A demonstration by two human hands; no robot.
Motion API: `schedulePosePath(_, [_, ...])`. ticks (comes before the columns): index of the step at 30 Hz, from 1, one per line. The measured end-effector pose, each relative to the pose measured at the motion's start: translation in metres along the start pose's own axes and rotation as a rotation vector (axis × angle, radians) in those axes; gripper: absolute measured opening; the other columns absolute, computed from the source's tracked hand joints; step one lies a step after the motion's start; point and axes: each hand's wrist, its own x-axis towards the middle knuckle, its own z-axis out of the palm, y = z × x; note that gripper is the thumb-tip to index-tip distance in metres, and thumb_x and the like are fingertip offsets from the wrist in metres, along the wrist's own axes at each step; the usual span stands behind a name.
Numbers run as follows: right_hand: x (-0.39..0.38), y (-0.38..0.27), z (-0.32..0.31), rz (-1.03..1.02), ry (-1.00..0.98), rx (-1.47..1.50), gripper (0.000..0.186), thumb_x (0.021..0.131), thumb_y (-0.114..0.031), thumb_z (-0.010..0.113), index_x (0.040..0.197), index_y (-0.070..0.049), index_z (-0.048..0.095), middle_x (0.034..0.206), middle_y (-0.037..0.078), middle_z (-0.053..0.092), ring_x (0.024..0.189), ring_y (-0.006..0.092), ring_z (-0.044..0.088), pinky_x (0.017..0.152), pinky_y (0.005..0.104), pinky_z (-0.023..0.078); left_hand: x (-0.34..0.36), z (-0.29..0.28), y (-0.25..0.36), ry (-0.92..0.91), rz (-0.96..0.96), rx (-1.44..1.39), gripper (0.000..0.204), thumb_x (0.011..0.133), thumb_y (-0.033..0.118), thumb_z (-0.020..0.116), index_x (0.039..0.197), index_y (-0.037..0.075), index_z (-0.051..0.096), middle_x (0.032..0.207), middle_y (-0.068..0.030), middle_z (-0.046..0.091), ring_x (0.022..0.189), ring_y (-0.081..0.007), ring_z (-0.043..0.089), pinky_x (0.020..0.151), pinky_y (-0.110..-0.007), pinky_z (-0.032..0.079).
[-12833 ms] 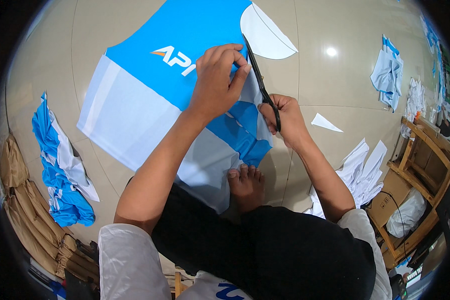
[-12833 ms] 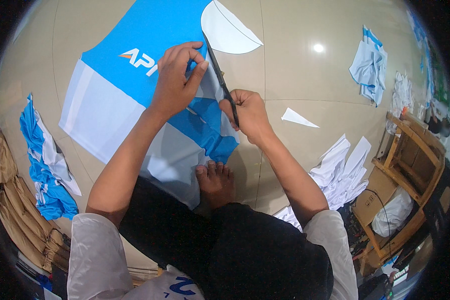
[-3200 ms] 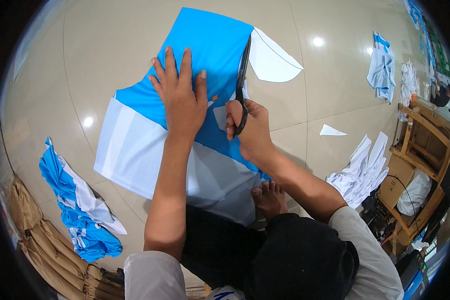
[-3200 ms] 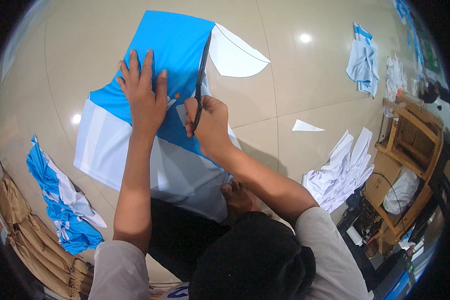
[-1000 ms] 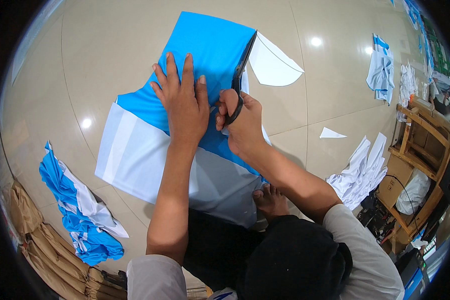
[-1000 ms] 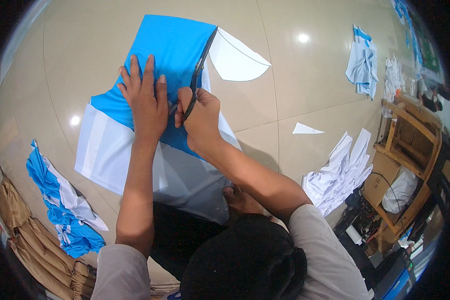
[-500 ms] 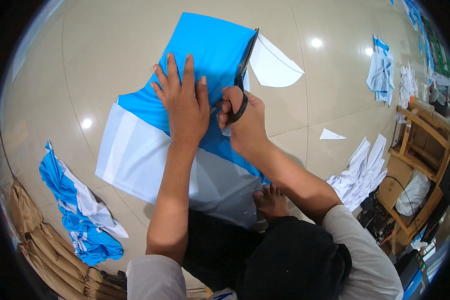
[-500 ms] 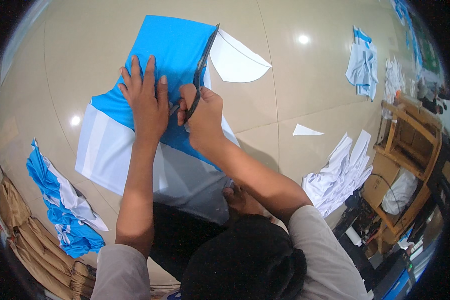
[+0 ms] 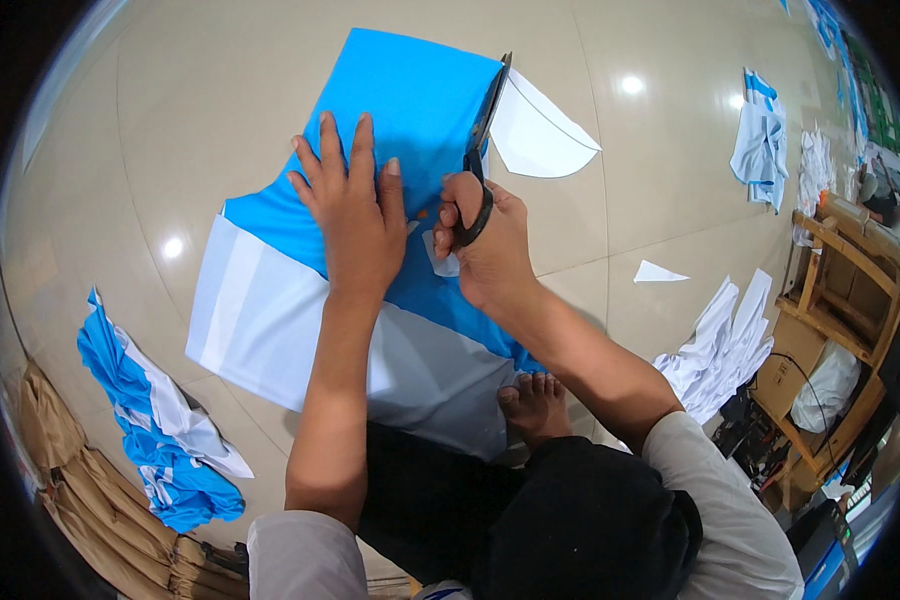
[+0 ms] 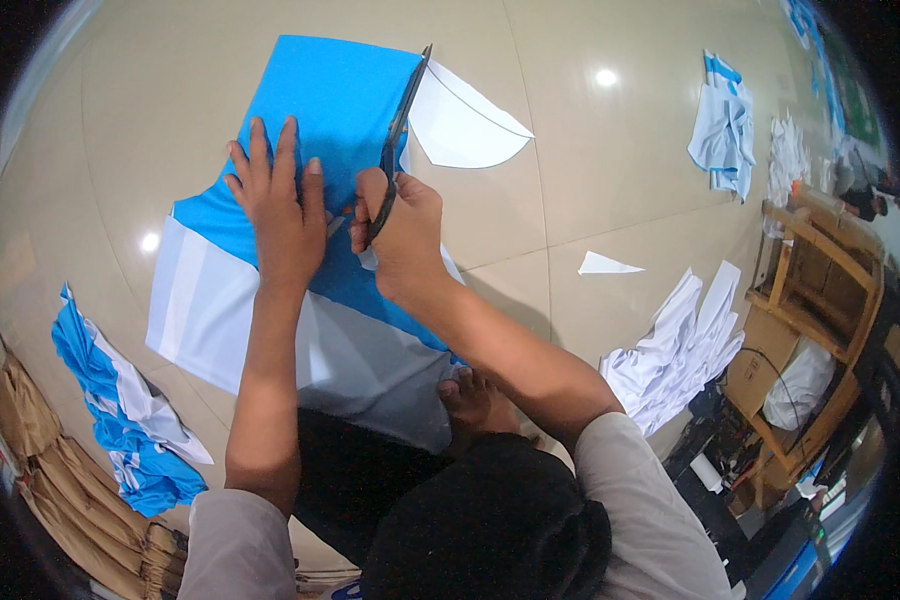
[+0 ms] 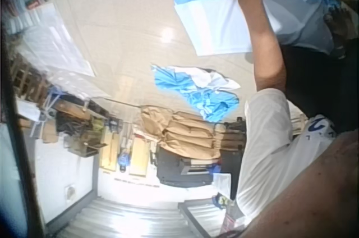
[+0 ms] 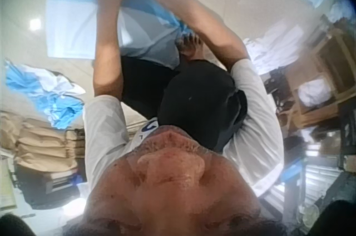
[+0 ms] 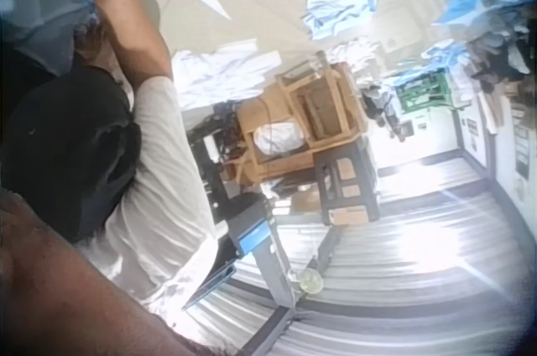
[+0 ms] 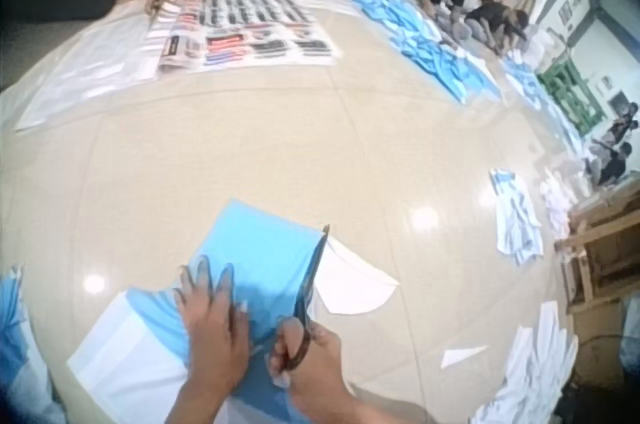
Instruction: The person sits on the floor and uses scissors to cut a large piece of blue and white fabric along a curved pattern. After cutting, the person lifts the fabric to inspect the shape and then folds it.
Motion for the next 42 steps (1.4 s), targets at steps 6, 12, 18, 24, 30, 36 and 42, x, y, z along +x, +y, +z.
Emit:
schedulePosePath(6, [-0.005, -0.010, -0.001, -0.002, 0.000, 0.020, 0.026, 0.094, -0.020, 0.075, 0.082, -0.004, 0.059, 0.070, 0.004, 0.055, 0.054, 0.0150, 0.053, 0.049, 0.0319, 0.042, 0.001, 0.001, 0.000, 0.023, 0.013, -0.012, 0.053, 0.115, 0.033, 0.054, 0.164, 0.016, 0.050, 0.176, -0.0239, 0.031, 0.163, -0.0580, 0.017, 0.126, -0.078, 0.008])
schedulePosePath(12, [-0.009, -0.041, -0.035, 0.064, -0.067, -0.157, 0.028, 0.094, -0.024, 0.077, 0.082, -0.004, 0.062, 0.069, 0.004, 0.057, 0.053, 0.0153, 0.053, 0.049, 0.0324, 0.042, 0.000, 0.002, -0.002, 0.034, 0.028, -0.013, 0.051, 0.115, 0.034, 0.053, 0.163, 0.015, 0.052, 0.176, -0.0232, 0.032, 0.163, -0.0573, 0.016, 0.126, -0.079, 0.008])
schedulePosePath(18, [0.004, -0.070, -0.082, 0.051, -0.188, -0.368, 0.023, 0.093, -0.022, 0.077, 0.083, -0.005, 0.066, 0.066, 0.001, 0.057, 0.052, 0.0097, 0.052, 0.046, 0.0262, 0.040, 0.002, 0.005, -0.008, 0.051, 0.046, -0.012, 0.050, 0.116, 0.038, 0.051, 0.162, 0.016, 0.055, 0.176, -0.0213, 0.034, 0.164, -0.0549, 0.015, 0.127, -0.077, 0.006])
schedulePosePath(24, [0.015, -0.086, -0.096, 0.036, -0.197, -0.555, 0.021, 0.096, -0.021, 0.072, 0.085, -0.006, 0.063, 0.065, -0.001, 0.057, 0.050, 0.0076, 0.051, 0.045, 0.0239, 0.039, 0.002, 0.003, -0.008, 0.056, 0.071, -0.009, 0.049, 0.111, 0.025, 0.059, 0.159, 0.013, 0.056, 0.175, -0.0227, 0.034, 0.162, -0.0590, 0.017, 0.125, -0.080, 0.009])
schedulePosePath(30, [0.020, -0.090, -0.099, 0.029, -0.202, -0.592, 0.021, 0.096, -0.020, 0.073, 0.085, -0.006, 0.063, 0.063, -0.002, 0.055, 0.050, 0.0067, 0.051, 0.045, 0.0234, 0.040, 0.001, 0.005, -0.011, 0.072, 0.072, -0.021, 0.048, 0.116, 0.036, 0.053, 0.160, 0.019, 0.057, 0.176, -0.0197, 0.036, 0.166, -0.0516, 0.016, 0.129, -0.075, 0.006])
schedulePosePath(36, [0.024, -0.093, -0.105, 0.017, -0.212, -0.616, 0.022, 0.096, -0.019, 0.075, 0.081, -0.007, 0.063, 0.063, -0.002, 0.056, 0.049, 0.0060, 0.050, 0.044, 0.0228, 0.039, 0.002, 0.003, -0.012, 0.067, 0.064, -0.013, 0.048, 0.116, 0.036, 0.054, 0.160, 0.020, 0.057, 0.176, -0.0189, 0.035, 0.166, -0.0509, 0.017, 0.129, -0.074, 0.006])
schedulePosePath(42, [0.026, -0.095, -0.102, 0.006, -0.195, -0.621, 0.025, 0.091, -0.021, 0.078, 0.080, -0.005, 0.063, 0.061, 0.000, 0.058, 0.045, 0.0066, 0.049, 0.043, 0.0236, 0.038, 0.002, 0.003, -0.013, 0.074, 0.070, -0.014, 0.049, 0.116, 0.038, 0.054, 0.160, 0.019, 0.057, 0.176, -0.0192, 0.036, 0.166, -0.0512, 0.017, 0.129, -0.075, 0.007])
